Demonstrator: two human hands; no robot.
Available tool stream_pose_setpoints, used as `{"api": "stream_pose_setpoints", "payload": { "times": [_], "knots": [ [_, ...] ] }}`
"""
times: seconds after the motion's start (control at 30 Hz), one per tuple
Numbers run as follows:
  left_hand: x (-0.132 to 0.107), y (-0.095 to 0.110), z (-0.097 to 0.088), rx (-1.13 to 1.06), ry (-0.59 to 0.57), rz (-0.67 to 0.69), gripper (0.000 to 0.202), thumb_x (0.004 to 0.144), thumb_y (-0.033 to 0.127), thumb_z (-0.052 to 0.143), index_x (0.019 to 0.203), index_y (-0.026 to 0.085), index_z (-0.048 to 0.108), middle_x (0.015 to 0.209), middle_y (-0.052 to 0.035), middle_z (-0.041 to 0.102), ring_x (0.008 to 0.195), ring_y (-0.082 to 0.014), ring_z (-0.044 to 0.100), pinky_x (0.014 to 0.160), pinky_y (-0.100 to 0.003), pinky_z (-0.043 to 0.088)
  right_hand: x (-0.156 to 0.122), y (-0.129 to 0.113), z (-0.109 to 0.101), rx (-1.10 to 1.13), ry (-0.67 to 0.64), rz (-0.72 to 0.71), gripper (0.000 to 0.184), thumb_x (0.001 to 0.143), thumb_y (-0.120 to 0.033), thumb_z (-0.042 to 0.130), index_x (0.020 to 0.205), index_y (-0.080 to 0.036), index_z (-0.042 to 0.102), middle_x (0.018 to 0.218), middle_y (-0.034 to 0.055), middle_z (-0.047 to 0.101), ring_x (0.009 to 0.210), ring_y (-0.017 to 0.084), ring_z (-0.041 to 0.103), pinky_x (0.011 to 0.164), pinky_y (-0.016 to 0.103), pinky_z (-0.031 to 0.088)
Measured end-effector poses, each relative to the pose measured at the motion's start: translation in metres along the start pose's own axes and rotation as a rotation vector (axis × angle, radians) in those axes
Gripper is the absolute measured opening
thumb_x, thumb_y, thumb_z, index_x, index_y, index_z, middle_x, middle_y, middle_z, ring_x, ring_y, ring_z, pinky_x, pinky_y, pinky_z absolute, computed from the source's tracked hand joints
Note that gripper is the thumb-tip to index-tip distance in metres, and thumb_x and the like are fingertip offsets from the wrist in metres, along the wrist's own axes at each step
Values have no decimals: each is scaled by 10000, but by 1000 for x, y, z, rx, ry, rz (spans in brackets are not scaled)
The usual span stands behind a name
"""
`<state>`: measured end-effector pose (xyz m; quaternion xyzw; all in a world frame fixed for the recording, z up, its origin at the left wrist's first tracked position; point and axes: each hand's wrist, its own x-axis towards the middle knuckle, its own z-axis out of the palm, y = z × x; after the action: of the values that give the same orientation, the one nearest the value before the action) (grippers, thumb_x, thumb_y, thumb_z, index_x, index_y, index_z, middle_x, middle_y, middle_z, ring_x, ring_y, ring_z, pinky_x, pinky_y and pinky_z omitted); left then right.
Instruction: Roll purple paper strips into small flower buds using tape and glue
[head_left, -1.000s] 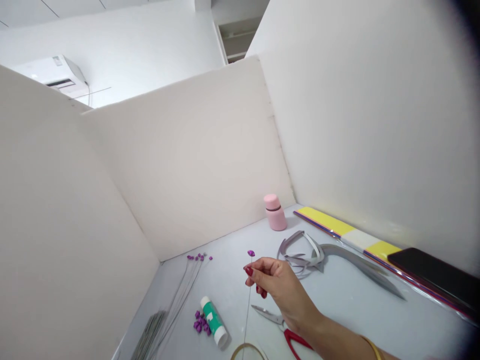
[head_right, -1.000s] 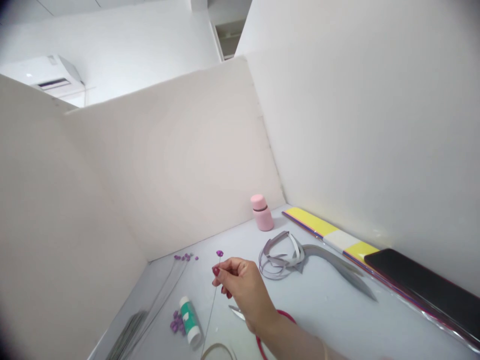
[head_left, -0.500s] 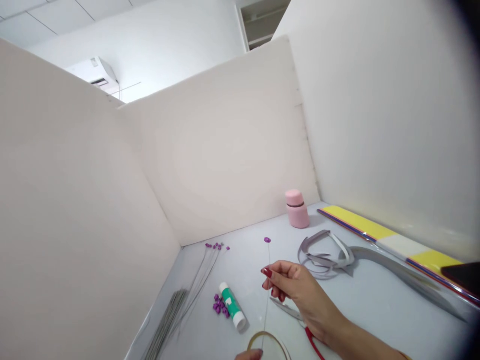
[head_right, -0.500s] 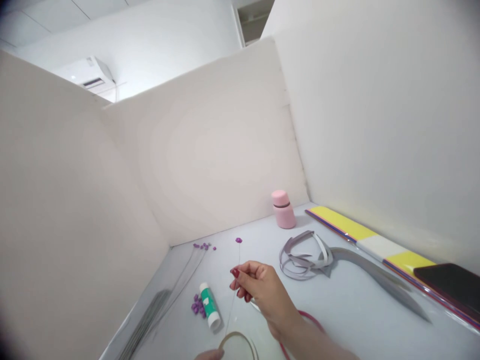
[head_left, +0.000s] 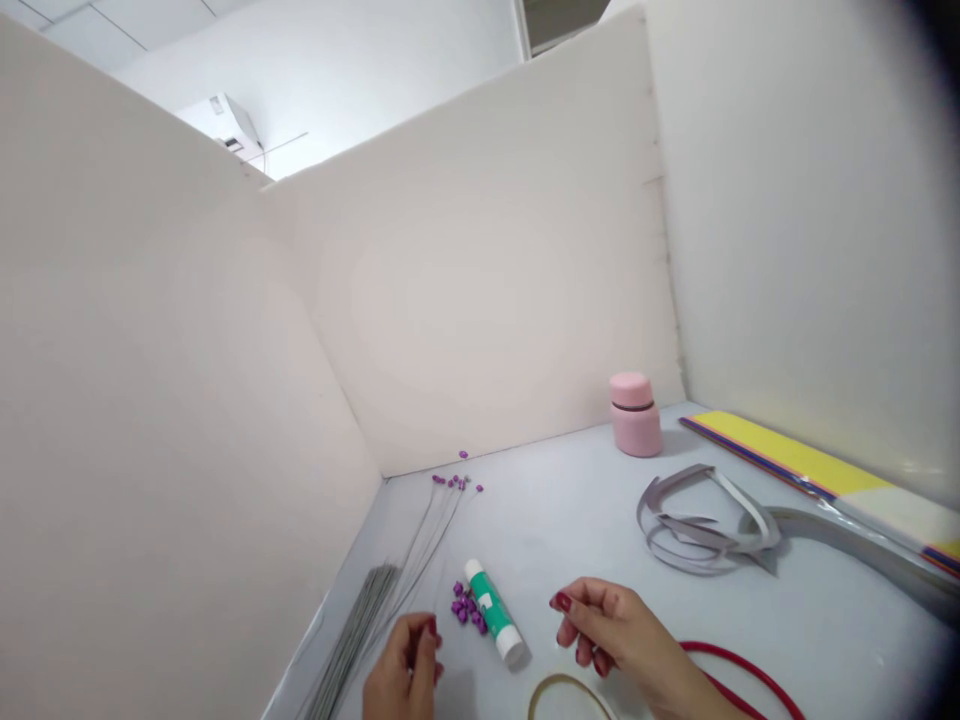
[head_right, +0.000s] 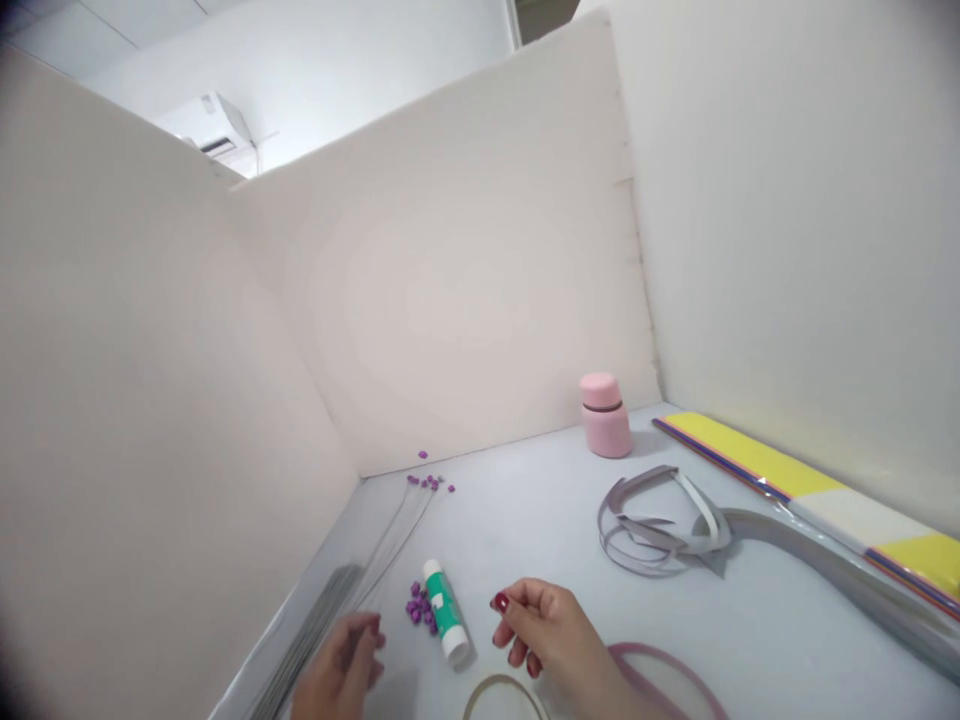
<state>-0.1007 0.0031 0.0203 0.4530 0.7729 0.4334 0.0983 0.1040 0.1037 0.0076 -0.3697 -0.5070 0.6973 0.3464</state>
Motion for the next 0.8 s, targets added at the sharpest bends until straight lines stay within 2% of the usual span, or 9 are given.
{"api": "stream_pose_setpoints", "payload": {
  "times": [0.07,0.17,0.3,0.53,0.8],
  "knots": [
    [27,-7,-7,79,17,0,258,790,362,379,838,185,560,692,-36,657,615,-196,639,609,-277,481,2,8,1,-16,-20,33,375,578,-500,635,651,-143,547,537,23,614,378,70,472,367,170,261],
    [58,-14,-13,203,48,4,244,789,312,383,847,174,576,869,-94,664,835,-235,611,748,-309,432,3,17,1,-27,-28,48,369,595,-496,621,665,-144,539,535,16,610,357,54,454,363,163,247],
    [79,-22,-7,365,60,-22,286,810,295,347,858,159,594,897,-115,666,841,-248,606,720,-322,415,4,22,0,-39,-41,46,367,622,-500,605,668,-144,530,542,17,610,356,48,447,365,162,238],
    [87,-35,7,569,16,-24,263,810,264,366,824,177,614,845,-90,697,788,-237,631,658,-302,398,4,23,0,-65,-49,81,355,638,-493,593,676,-146,530,561,29,617,361,51,445,373,167,233],
    [80,-28,5,677,-4,5,260,805,220,371,839,181,625,914,-78,688,827,-220,616,711,-316,369,5,25,0,-77,-52,85,381,623,-522,588,679,-151,525,554,24,607,362,55,438,377,172,232]
  ]
}}
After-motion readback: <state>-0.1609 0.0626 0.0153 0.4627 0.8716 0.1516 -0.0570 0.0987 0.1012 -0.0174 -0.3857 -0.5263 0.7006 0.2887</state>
